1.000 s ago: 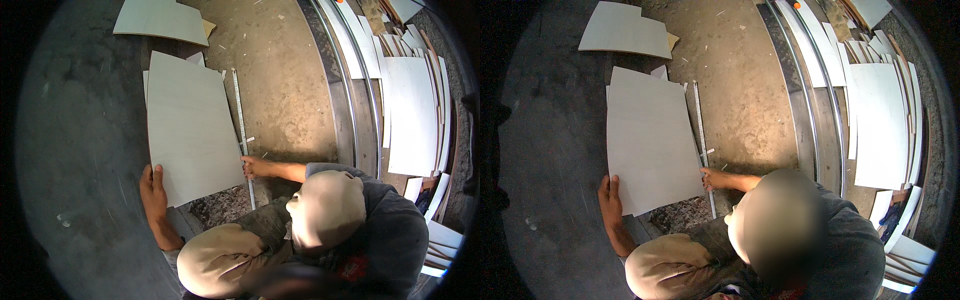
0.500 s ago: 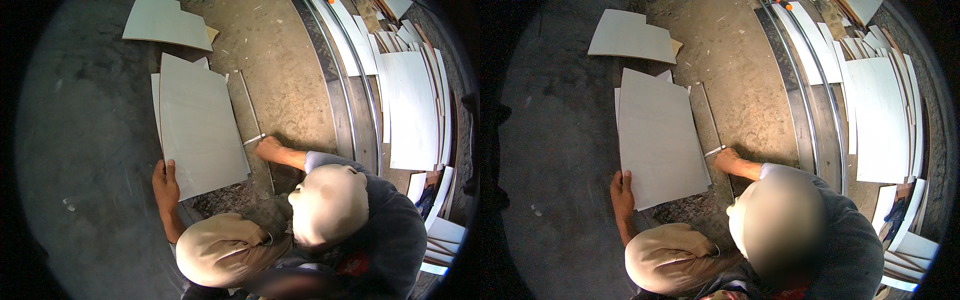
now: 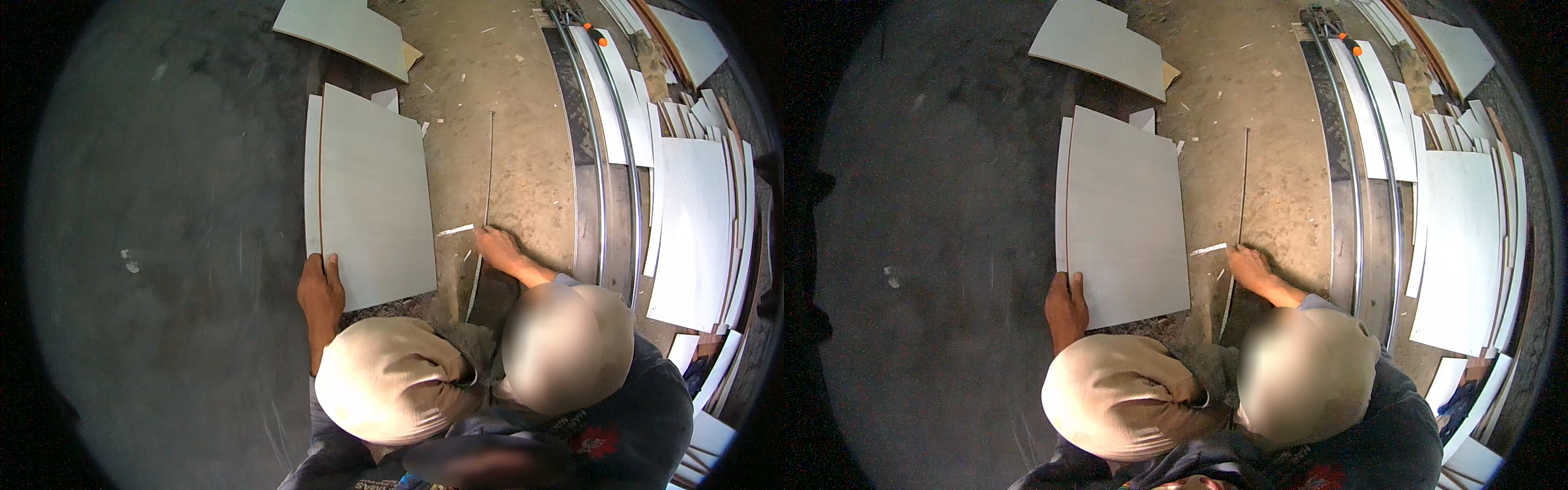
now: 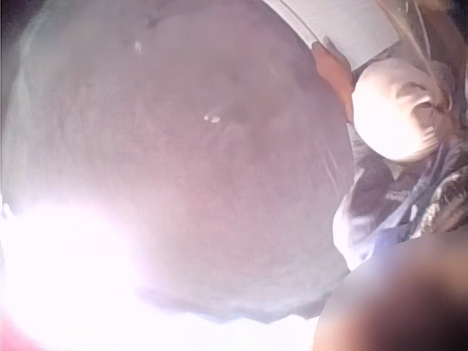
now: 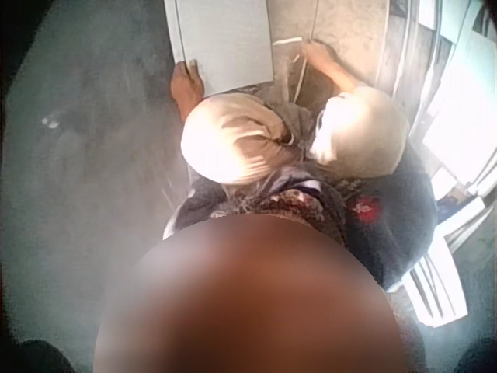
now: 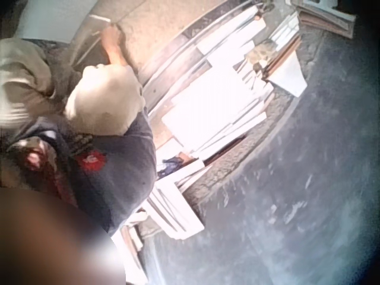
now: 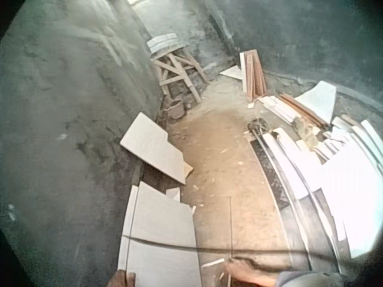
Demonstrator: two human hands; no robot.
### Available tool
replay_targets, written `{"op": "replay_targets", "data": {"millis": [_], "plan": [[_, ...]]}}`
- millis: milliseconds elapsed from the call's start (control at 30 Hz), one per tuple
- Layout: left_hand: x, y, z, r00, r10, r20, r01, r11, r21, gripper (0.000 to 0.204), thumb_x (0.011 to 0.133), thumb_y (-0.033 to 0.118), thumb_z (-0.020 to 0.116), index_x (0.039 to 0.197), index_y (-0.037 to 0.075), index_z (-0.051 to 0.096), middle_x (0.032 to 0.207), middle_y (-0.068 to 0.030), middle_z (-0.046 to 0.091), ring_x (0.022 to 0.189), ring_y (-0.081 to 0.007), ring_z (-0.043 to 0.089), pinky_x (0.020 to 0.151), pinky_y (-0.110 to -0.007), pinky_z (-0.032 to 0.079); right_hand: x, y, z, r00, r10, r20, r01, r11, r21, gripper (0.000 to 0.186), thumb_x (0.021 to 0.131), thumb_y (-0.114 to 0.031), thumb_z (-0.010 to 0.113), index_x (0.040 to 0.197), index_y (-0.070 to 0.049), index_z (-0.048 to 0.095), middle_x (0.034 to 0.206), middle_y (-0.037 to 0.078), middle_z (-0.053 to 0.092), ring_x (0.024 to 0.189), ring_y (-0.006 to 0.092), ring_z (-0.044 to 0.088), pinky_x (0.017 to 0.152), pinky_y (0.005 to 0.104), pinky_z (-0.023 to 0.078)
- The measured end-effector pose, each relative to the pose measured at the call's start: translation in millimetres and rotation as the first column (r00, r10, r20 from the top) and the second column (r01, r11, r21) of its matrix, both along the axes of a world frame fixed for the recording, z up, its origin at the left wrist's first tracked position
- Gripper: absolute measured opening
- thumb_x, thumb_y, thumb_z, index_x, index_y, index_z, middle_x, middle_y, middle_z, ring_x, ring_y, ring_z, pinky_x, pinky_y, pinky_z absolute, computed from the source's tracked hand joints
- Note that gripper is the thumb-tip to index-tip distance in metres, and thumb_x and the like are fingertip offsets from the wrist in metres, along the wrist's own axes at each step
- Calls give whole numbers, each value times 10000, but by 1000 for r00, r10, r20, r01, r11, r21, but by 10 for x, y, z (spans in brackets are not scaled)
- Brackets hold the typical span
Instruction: The person measures and cuts white rectangular panels using a manual tile cutter. They measure the panel, position it on the cutter, score it with the cutting head, and snap it along the scored line. The person repeats this process for multiple panels, wiping the surface with a cloth between cuts.
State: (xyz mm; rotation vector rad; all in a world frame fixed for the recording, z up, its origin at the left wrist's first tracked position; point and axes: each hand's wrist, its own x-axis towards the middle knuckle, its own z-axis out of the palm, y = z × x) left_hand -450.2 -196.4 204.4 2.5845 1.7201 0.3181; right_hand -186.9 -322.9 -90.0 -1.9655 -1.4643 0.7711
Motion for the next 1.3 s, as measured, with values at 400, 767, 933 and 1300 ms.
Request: {"op": "replay_targets", "data": {"millis": [400, 767, 933, 1300], "plan": [[-127, 142, -19, 899, 152, -410, -60, 972, 229, 404, 993, 433, 671, 897, 44, 620, 928, -159, 711, 803, -392, 725, 674, -497, 571, 3, -49, 75, 969, -212, -124, 233, 953, 192, 182, 1051, -177, 543, 1055, -3, 596, 1035, 252, 645, 968, 501, 633, 804, 559, 521], [-207, -20, 140, 876, 225, -427, -164, 971, 176, 292, 994, 350, 687, 984, 71, 774, 945, -120, 781, 828, -323, 760, 691, -435, 585, 433, -70, 737, 892, -304, -334, 430, 795, 427, 105, 998, -70, 610, 1082, -12, 590, 994, 194, 659, 917, 416, 667, 787, 471, 535], [-90, -143, 319, 956, 154, -251, -116, 980, 159, 269, 1008, 294, 681, 1007, 49, 791, 948, -133, 781, 812, -314, 763, 692, -412, 587, 623, -52, 1023, 864, -391, -316, 503, 687, 525, 114, 1019, -48, 584, 1123, -5, 597, 991, 188, 668, 874, 331, 709, 770, 403, 553], [2193, -454, 1676, 185, -773, 606, 705, 534, 466, 404, 1074, 296, 520, 1319, 10, 668, 1212, -174, 726, 1079, -315, 694, 951, -424, 527, 1611, -763, 2204, 642, -555, -529, 760, 370, 534, 281, 1082, -74, 458, 1358, -24, 461, 1090, 134, 607, 774, 161, 668, 705, 324, 536]]}}
